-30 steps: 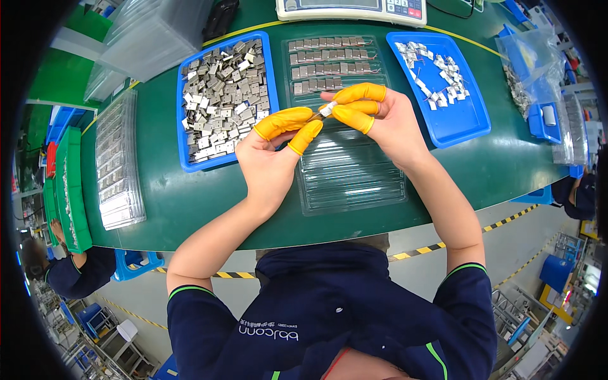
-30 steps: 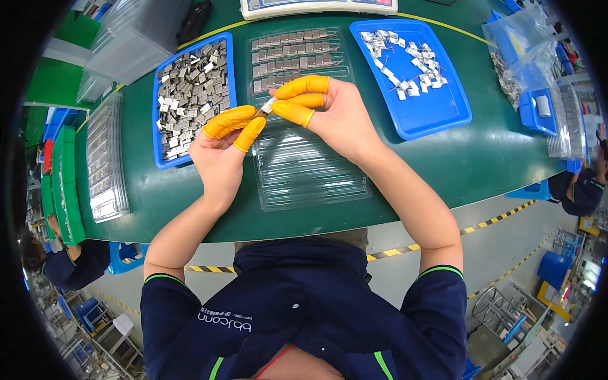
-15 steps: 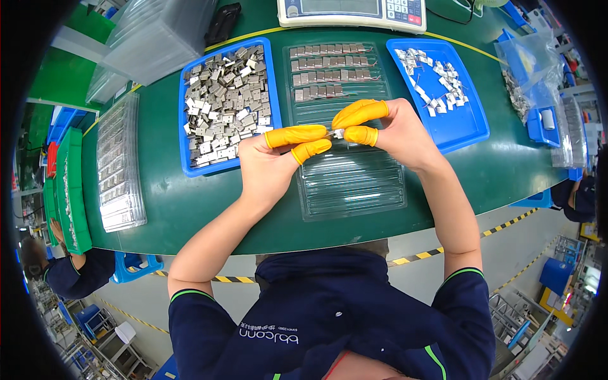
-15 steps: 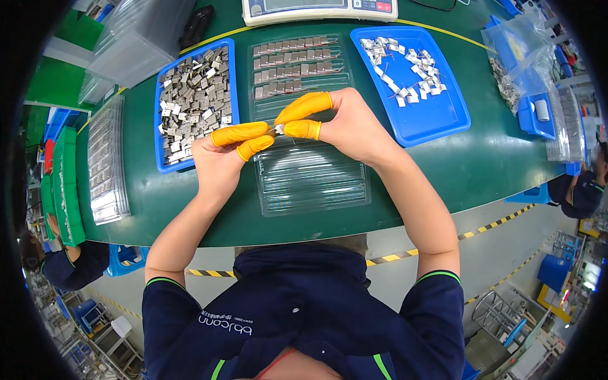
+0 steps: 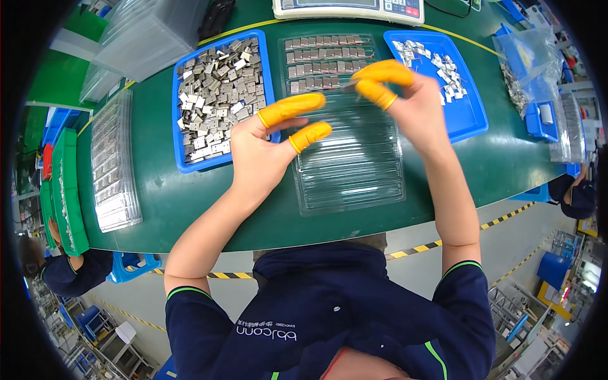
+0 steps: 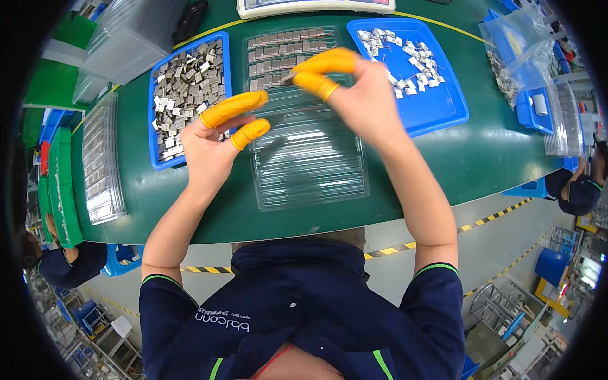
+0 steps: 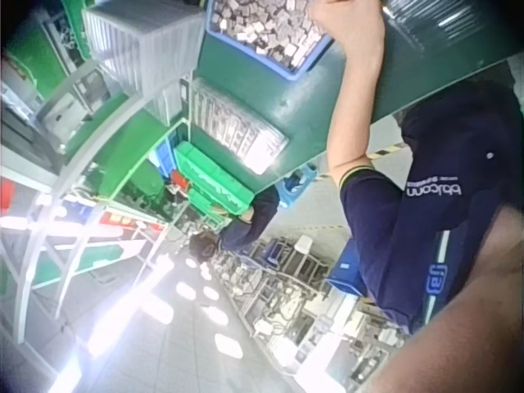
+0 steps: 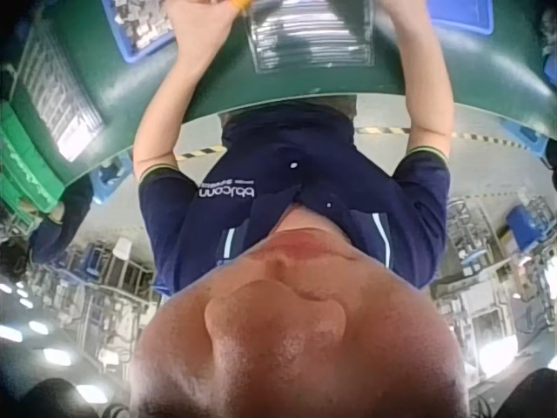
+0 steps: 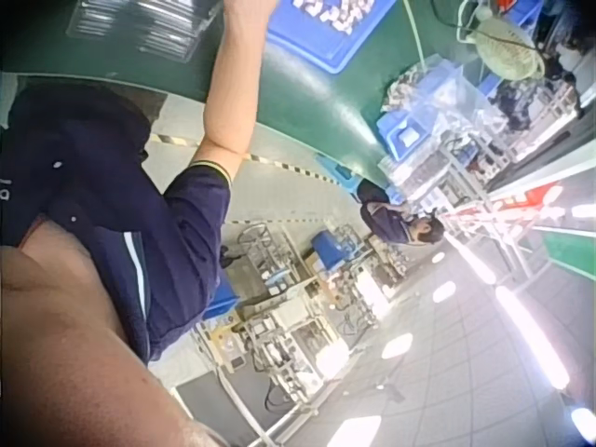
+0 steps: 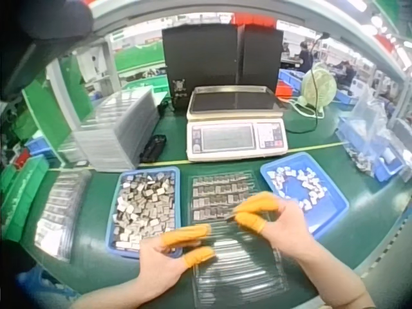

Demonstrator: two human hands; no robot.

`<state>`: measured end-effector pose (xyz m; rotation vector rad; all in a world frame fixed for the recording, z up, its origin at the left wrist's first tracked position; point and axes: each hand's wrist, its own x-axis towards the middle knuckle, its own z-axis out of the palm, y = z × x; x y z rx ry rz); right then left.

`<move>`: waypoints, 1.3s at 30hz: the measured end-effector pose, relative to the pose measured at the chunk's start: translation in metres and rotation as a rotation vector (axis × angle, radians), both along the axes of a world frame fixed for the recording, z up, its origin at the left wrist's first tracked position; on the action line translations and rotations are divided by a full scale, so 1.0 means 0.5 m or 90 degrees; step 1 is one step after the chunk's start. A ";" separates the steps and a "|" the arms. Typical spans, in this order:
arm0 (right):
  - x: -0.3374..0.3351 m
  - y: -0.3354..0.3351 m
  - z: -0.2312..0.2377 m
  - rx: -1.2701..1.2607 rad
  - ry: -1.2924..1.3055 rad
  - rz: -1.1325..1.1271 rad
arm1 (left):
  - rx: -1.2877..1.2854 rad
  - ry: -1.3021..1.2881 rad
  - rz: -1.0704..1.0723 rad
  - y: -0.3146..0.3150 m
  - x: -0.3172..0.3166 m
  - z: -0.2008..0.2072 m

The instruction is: The person assembles small electronic components by hand at a factory workstation. They pick up a metal piece from a blue tray and a white piece from another tray, then press them together and place the assembled unit into a clear plastic tray. The process is repeated continuously throughout the video.

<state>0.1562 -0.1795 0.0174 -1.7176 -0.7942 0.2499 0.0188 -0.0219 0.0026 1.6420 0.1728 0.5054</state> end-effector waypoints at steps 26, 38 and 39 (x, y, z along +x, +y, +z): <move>0.202 -0.141 -0.067 -0.148 -0.216 -0.301 | 0.534 0.118 0.204 0.212 0.024 0.021; 0.151 -0.115 -0.047 -0.404 -0.131 -0.225 | 0.664 0.267 0.022 0.211 -0.003 0.013; 0.150 -0.115 -0.042 -0.405 -0.117 -0.224 | 0.649 0.265 0.019 0.212 -0.002 0.010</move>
